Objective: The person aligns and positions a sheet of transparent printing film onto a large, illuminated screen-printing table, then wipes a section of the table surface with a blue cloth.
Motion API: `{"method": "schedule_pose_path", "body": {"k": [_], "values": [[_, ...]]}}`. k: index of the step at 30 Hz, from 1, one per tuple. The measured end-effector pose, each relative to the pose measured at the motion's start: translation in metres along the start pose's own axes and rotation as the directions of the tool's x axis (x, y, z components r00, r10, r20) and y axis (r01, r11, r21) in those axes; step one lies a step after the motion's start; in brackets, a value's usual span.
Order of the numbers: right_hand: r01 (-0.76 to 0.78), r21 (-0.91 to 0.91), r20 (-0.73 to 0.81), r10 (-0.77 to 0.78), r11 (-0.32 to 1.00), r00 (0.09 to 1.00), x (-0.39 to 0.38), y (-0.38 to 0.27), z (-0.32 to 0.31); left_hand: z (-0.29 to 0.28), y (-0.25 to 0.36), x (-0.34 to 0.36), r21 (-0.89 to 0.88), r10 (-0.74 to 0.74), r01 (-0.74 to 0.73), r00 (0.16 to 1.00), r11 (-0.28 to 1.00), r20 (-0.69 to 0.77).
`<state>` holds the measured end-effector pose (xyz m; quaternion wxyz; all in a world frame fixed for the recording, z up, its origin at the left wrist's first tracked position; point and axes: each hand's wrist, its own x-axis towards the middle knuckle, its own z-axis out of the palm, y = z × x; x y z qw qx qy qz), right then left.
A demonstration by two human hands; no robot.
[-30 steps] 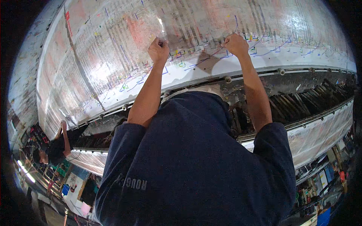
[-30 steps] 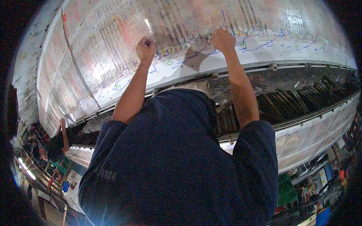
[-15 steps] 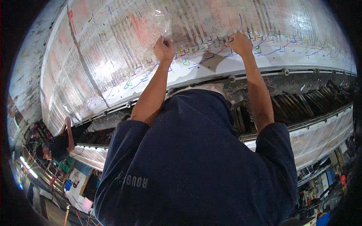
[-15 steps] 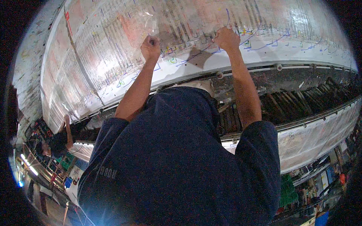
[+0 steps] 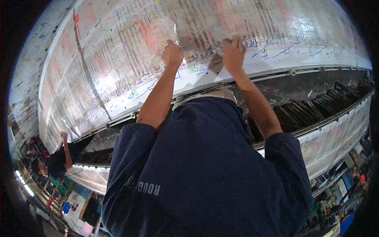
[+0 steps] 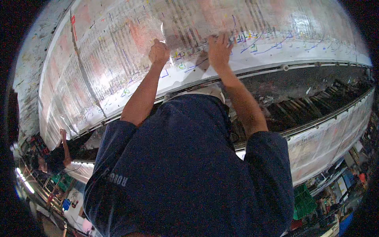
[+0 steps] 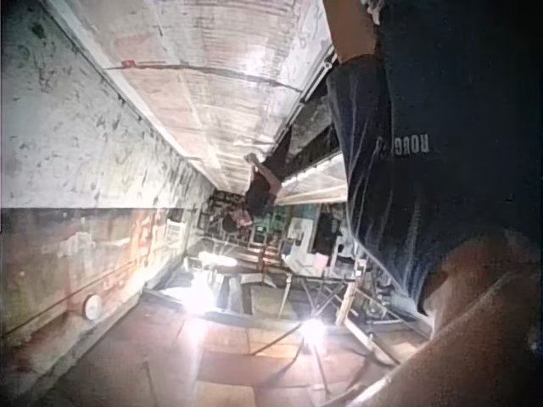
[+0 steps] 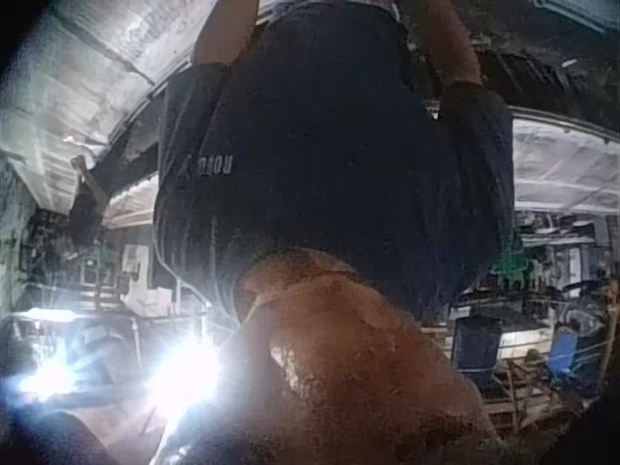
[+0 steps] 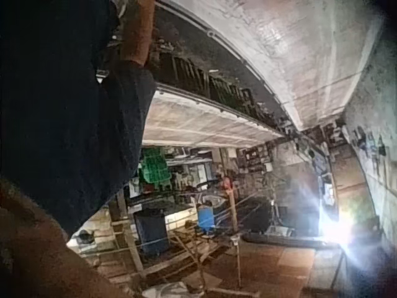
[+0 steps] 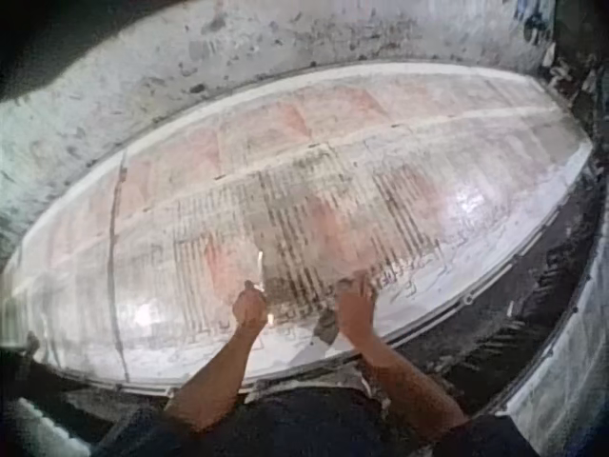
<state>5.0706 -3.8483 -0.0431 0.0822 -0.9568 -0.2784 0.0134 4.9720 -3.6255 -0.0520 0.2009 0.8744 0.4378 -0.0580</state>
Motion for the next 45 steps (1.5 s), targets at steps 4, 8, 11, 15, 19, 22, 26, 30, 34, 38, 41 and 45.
{"method": "schedule_pose_path", "body": {"k": [4,8,11,15,19,22,26,30,34,38,41,45], "values": [[0.189,-0.022,0.043,-0.188,0.982,0.981,-0.039,-0.024,0.008,-0.006,-0.057,0.022,-0.094,0.212,-0.216,0.976,0.972,-0.049],[0.037,0.240,0.107,-0.064,0.970,0.992,-0.048,-0.039,-0.010,-0.016,-0.139,0.034,-0.377,0.436,-0.317,0.852,0.870,0.291],[-0.781,0.612,0.790,-0.061,0.127,0.610,-0.044,-0.006,-0.003,-0.014,-0.141,0.003,-0.623,0.107,0.376,0.795,0.686,0.598],[-0.660,0.688,0.687,0.022,0.303,0.726,-0.034,0.009,-0.034,0.012,-0.089,-0.063,-0.634,0.157,0.058,0.948,0.771,0.277],[-0.010,0.514,0.116,-0.058,0.857,0.992,0.003,0.048,-0.059,0.031,-0.001,-0.077,-0.402,0.093,-0.113,0.993,0.909,-0.070],[0.112,0.438,-0.061,-0.095,0.892,0.994,0.057,0.085,-0.101,0.052,0.072,-0.053,-0.489,0.065,-0.152,0.980,0.859,-0.191],[0.007,0.493,-0.003,-0.007,0.870,1.000,0.114,0.181,-0.112,0.057,0.177,-0.015,-0.516,0.059,-0.267,0.921,0.814,-0.385],[-0.131,0.501,0.195,0.036,0.856,0.980,0.146,0.283,-0.096,0.069,0.255,0.004,-0.804,-0.053,0.061,0.998,0.592,0.037],[-0.066,0.204,0.463,-0.037,0.977,0.885,0.162,0.331,-0.048,0.117,0.242,0.016,-0.327,0.051,-0.120,0.976,0.937,-0.211],[-0.205,0.199,0.563,0.060,0.958,0.824,0.159,0.359,-0.029,0.119,0.256,0.009,-0.343,0.021,-0.059,0.993,0.937,-0.113],[-0.132,0.202,0.505,0.012,0.971,0.863,0.157,0.354,-0.034,0.114,0.248,0.007,-0.302,-0.020,0.002,0.998,0.953,-0.057],[-0.145,0.209,0.523,0.015,0.967,0.853,0.149,0.367,-0.031,0.110,0.258,0.000,-0.266,0.019,-0.028,0.999,0.964,-0.036]]}}
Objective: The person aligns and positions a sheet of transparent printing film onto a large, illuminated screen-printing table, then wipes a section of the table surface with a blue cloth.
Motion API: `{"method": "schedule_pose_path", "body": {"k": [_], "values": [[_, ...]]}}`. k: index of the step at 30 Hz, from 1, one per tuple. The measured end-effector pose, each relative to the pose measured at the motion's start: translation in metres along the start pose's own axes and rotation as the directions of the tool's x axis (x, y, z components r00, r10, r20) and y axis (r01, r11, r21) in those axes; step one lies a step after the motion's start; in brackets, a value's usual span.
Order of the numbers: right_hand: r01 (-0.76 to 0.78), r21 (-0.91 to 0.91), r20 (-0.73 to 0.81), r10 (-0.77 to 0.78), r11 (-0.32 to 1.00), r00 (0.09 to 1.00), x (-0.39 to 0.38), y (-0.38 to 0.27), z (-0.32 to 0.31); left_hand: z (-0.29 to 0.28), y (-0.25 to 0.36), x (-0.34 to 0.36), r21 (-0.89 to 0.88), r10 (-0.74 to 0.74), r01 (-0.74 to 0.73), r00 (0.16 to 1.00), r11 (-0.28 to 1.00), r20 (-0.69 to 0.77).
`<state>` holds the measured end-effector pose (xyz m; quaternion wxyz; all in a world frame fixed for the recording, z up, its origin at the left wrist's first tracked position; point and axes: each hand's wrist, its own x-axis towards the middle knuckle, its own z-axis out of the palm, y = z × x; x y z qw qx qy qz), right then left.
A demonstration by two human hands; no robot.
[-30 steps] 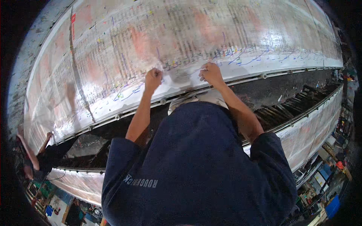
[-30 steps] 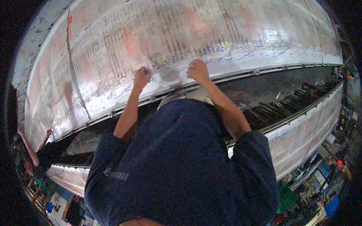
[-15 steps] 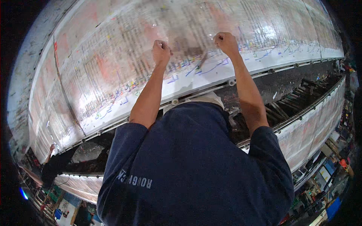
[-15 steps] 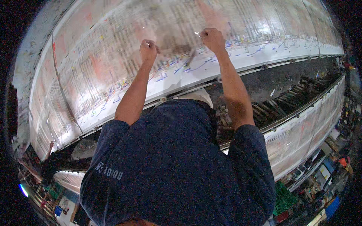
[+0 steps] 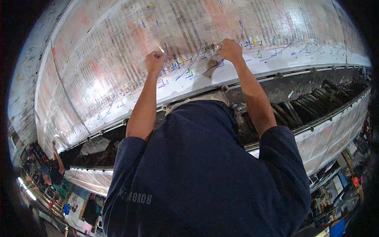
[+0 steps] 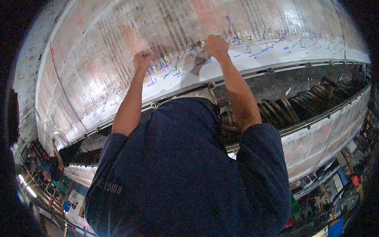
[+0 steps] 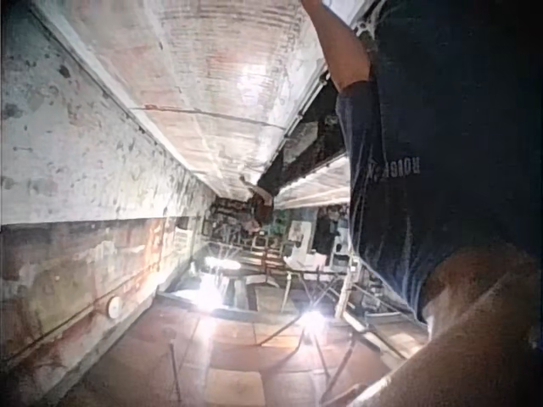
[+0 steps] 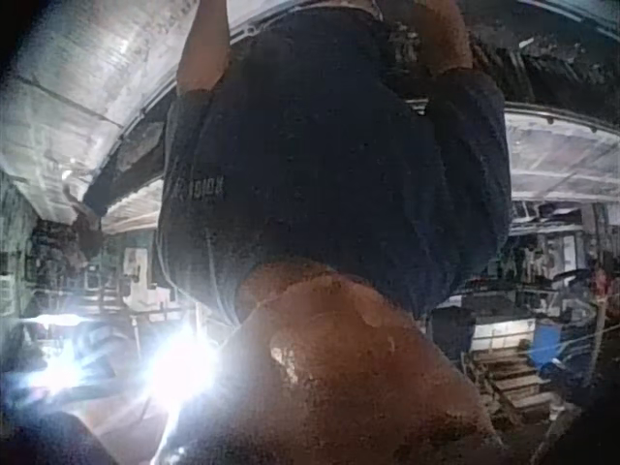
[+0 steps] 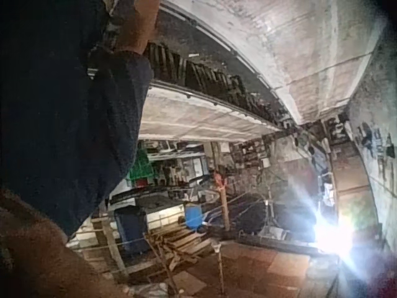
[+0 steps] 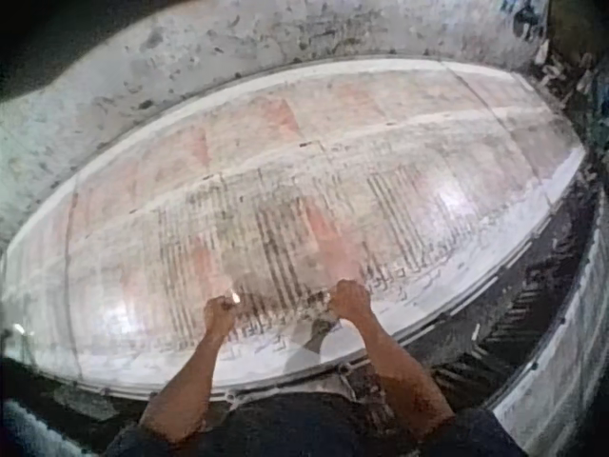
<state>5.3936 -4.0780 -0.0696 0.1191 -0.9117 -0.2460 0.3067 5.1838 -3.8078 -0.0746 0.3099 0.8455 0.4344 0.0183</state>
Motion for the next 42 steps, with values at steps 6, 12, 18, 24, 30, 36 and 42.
{"method": "schedule_pose_path", "body": {"k": [6,12,18,24,30,36,42], "values": [[0.082,0.030,-0.044,-0.081,0.996,0.996,-0.002,-0.009,-0.001,0.006,-0.028,-0.002,-0.127,-0.091,0.088,0.996,0.988,-0.013],[0.094,-0.009,-0.030,-0.094,0.996,0.995,-0.009,-0.008,-0.008,-0.003,0.008,-0.009,-0.123,-0.130,0.130,0.991,0.984,0.004],[0.135,-0.015,-0.014,-0.135,0.991,0.991,-0.002,-0.010,-0.004,-0.006,0.003,-0.013,-0.148,-0.170,0.165,0.985,0.975,-0.023],[0.087,-0.034,0.037,-0.086,0.996,0.996,-0.002,-0.007,-0.002,-0.009,0.006,-0.014,-0.144,-0.134,0.135,0.991,0.980,0.020],[0.078,-0.059,0.061,-0.075,0.995,0.995,-0.003,-0.019,-0.012,-0.001,-0.008,-0.013,-0.081,-0.037,0.032,0.998,0.996,-0.057],[0.107,-0.053,-0.128,-0.113,0.993,0.985,0.015,0.009,0.024,0.003,0.005,-0.018,-0.142,0.004,-0.018,0.996,0.990,-0.094],[0.060,-0.235,-0.166,-0.100,0.970,0.981,-0.012,-0.049,0.020,0.004,-0.007,-0.020,-0.089,0.010,-0.021,0.994,0.996,-0.113]]}}
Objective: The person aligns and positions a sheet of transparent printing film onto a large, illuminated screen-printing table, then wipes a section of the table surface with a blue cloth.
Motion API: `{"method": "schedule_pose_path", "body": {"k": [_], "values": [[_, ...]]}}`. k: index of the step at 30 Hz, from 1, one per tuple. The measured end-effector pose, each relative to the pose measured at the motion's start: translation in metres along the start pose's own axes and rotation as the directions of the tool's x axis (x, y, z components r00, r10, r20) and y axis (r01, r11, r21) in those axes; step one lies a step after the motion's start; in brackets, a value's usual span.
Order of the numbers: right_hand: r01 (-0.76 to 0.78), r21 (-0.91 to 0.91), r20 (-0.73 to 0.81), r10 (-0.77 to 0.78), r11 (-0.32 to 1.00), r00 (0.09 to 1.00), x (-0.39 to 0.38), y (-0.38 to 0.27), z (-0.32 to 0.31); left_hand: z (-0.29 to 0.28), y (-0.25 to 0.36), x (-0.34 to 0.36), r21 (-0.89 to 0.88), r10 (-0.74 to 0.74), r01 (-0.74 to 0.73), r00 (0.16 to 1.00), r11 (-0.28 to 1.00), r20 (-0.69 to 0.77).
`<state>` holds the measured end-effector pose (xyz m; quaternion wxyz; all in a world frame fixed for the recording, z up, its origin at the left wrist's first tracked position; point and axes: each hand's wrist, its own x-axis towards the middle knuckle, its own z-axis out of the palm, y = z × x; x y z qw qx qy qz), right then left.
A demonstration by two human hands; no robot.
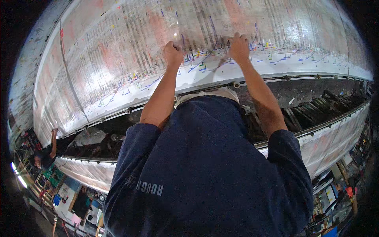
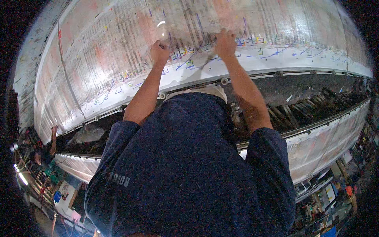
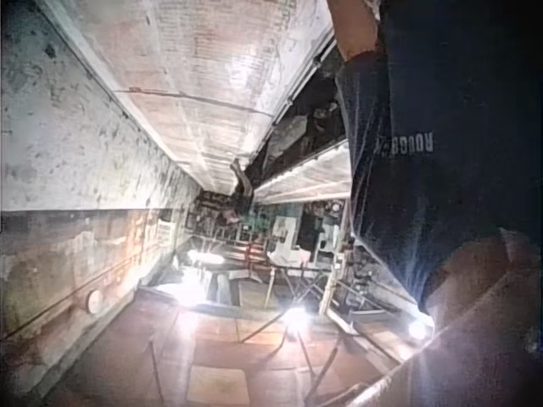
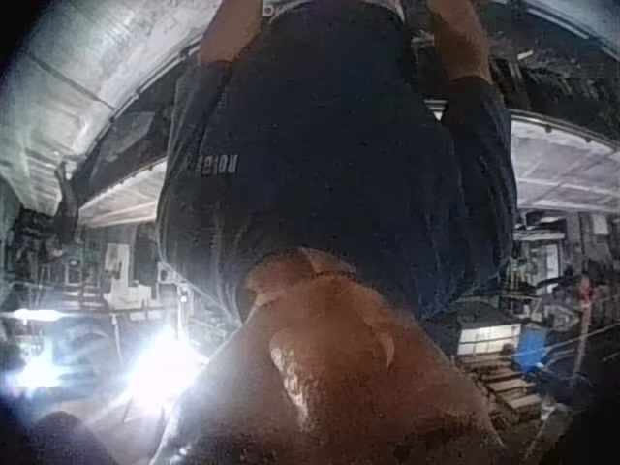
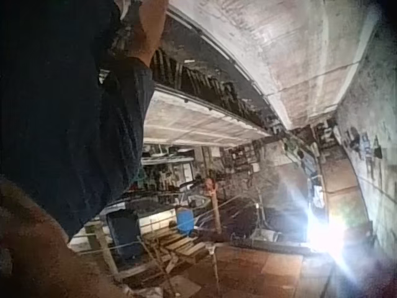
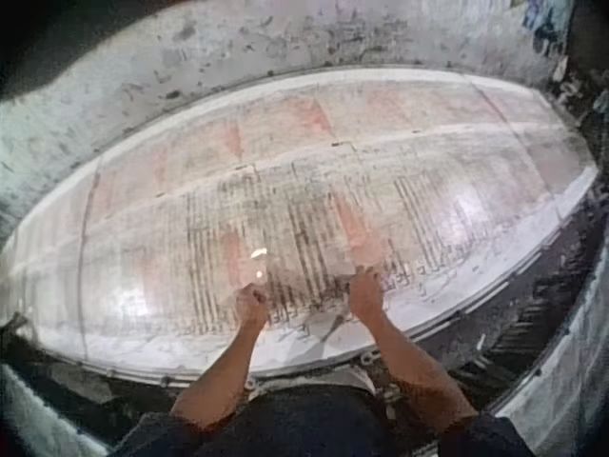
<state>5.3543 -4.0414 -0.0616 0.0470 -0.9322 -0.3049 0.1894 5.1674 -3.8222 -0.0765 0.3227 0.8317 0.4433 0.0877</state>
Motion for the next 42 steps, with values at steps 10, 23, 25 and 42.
{"method": "schedule_pose_path", "body": {"k": [10,23,25,42], "values": [[0.167,-0.068,-0.270,-0.179,0.984,0.946,-0.085,-0.055,0.004,-0.036,-0.044,-0.005,-0.319,-0.251,0.357,0.910,0.878,0.329],[0.041,0.632,-0.137,0.060,0.774,0.989,0.005,0.148,-0.081,0.101,0.118,-0.038,-0.152,0.153,-0.145,0.988,0.978,0.037],[0.094,0.562,-0.174,0.006,0.822,0.985,0.037,0.210,-0.086,0.128,0.164,-0.022,-0.191,0.083,-0.074,0.996,0.979,0.044],[-0.254,0.164,0.174,0.226,0.953,0.958,0.068,0.305,-0.085,0.192,0.217,-0.043,0.149,-0.106,0.105,0.994,0.983,0.000]]}}
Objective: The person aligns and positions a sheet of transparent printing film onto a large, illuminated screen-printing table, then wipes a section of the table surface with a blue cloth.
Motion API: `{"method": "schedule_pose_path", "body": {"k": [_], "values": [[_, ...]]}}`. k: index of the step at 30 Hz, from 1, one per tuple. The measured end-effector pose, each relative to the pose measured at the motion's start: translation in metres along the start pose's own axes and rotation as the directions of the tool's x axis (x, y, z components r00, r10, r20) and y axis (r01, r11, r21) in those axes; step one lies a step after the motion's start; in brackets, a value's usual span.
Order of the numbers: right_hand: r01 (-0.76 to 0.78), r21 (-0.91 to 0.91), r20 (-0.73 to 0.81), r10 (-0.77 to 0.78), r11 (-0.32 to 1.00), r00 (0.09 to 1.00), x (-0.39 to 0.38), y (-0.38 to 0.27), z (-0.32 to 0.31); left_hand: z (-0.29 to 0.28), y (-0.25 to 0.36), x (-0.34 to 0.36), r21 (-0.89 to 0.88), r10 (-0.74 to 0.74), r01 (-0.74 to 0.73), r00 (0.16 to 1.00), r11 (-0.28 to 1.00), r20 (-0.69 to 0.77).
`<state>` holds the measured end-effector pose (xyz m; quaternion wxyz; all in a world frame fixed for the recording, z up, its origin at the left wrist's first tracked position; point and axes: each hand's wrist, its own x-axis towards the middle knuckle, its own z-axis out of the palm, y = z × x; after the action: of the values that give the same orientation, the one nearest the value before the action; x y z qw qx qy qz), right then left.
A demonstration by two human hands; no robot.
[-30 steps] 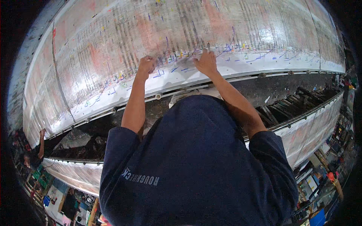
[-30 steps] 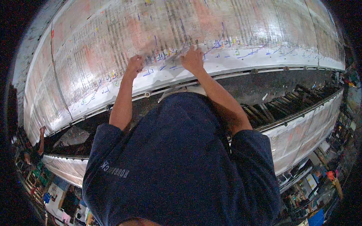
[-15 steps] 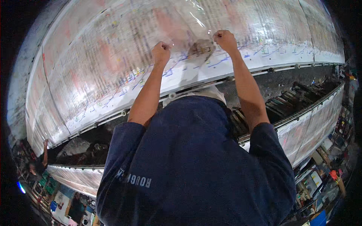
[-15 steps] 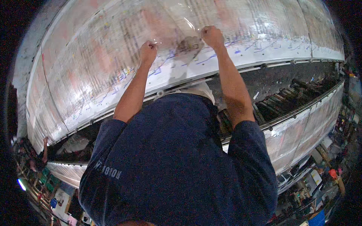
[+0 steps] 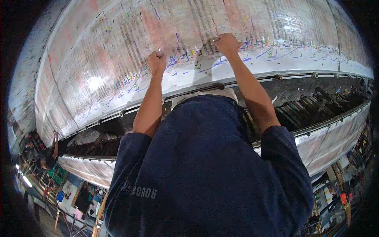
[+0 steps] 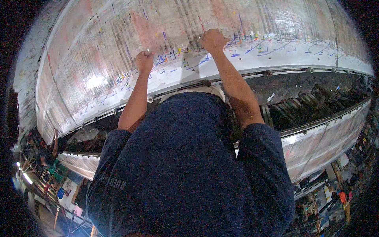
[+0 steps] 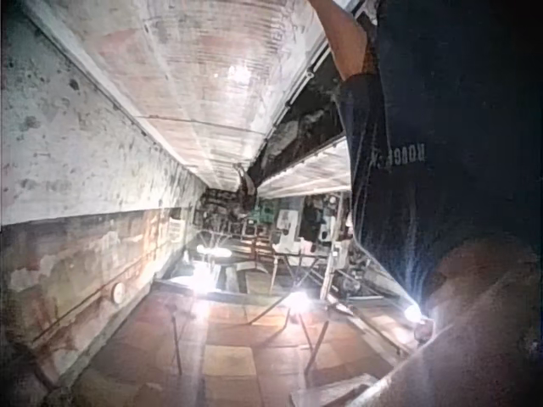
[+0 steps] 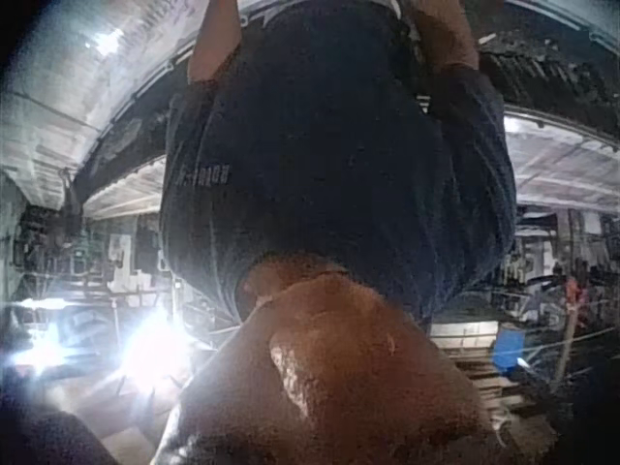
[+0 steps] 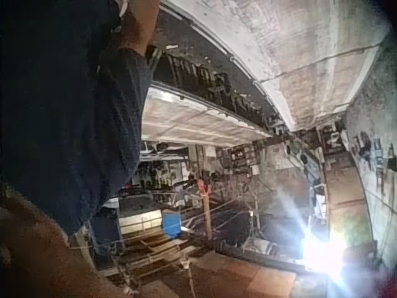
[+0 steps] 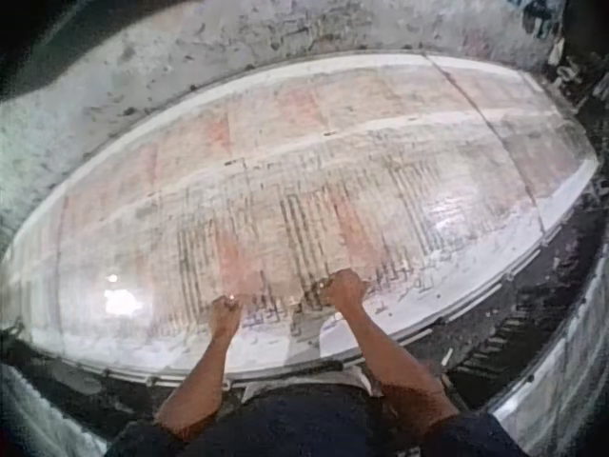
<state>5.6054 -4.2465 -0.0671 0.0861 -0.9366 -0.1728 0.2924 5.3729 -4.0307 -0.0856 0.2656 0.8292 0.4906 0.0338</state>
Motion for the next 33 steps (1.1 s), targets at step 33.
{"method": "schedule_pose_path", "body": {"k": [33], "values": [[0.020,0.071,-0.068,-0.015,0.997,0.998,-0.008,-0.007,-0.003,-0.007,-0.006,-0.011,-0.012,-0.024,0.024,1.000,1.000,0.002]]}}
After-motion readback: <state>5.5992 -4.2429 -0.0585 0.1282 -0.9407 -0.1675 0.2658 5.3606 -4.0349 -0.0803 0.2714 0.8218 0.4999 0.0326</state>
